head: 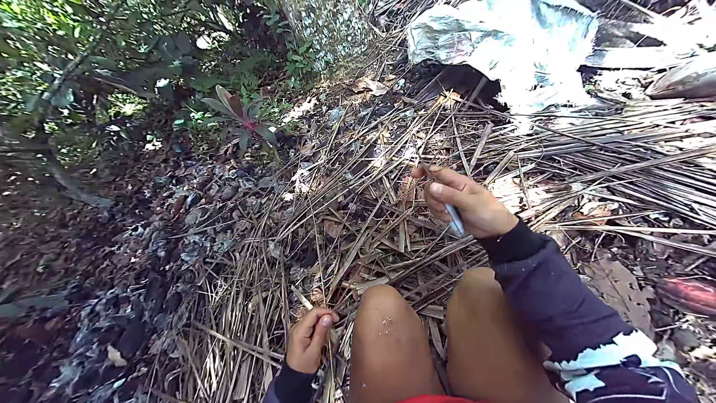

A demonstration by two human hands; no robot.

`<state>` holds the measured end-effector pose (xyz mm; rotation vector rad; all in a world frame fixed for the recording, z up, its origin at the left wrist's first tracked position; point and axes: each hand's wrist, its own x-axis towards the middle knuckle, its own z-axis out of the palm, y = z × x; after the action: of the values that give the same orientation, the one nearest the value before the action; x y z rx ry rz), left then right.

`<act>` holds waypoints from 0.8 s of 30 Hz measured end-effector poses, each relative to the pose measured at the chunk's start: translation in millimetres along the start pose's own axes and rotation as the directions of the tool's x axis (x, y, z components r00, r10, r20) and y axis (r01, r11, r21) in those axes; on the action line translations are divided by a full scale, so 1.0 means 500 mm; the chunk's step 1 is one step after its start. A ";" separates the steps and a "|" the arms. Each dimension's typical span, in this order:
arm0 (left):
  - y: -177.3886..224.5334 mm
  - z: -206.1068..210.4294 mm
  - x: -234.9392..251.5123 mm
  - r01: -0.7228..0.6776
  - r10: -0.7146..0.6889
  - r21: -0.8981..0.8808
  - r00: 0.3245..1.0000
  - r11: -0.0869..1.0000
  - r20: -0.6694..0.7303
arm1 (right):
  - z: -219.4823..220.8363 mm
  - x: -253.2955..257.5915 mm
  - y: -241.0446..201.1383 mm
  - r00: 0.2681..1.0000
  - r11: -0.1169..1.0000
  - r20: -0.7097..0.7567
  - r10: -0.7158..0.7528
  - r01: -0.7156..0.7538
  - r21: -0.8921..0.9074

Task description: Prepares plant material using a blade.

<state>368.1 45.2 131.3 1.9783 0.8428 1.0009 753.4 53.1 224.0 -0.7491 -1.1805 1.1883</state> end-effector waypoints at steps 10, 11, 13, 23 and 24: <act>0.108 0.084 0.097 -0.081 0.080 -0.057 0.997 0.995 -0.015 | 0.180 -0.093 0.091 0.905 0.975 0.364 0.220 -0.216 -0.052; 0.110 0.084 0.095 -0.086 0.085 -0.082 0.996 0.993 -0.015 | 0.183 -0.097 0.096 0.895 0.977 0.395 0.207 -0.212 -0.032; 0.108 0.079 0.084 -0.076 0.078 -0.145 0.997 0.987 0.005 | 0.163 -0.089 0.081 0.913 0.984 0.372 0.169 -0.175 -0.017; 0.098 0.044 0.016 0.008 -0.007 -0.182 1.000 0.983 0.010 | 0.094 -0.027 0.075 0.927 0.995 0.362 0.102 -0.091 -0.047; 0.100 0.047 0.015 -0.004 0.004 -0.152 1.000 0.988 -0.006 | 0.099 -0.028 0.080 0.935 0.995 0.341 0.096 -0.091 -0.030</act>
<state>402.2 18.7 166.0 1.8492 0.7430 1.0420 694.9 43.7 196.5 -0.6292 -1.4531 1.4313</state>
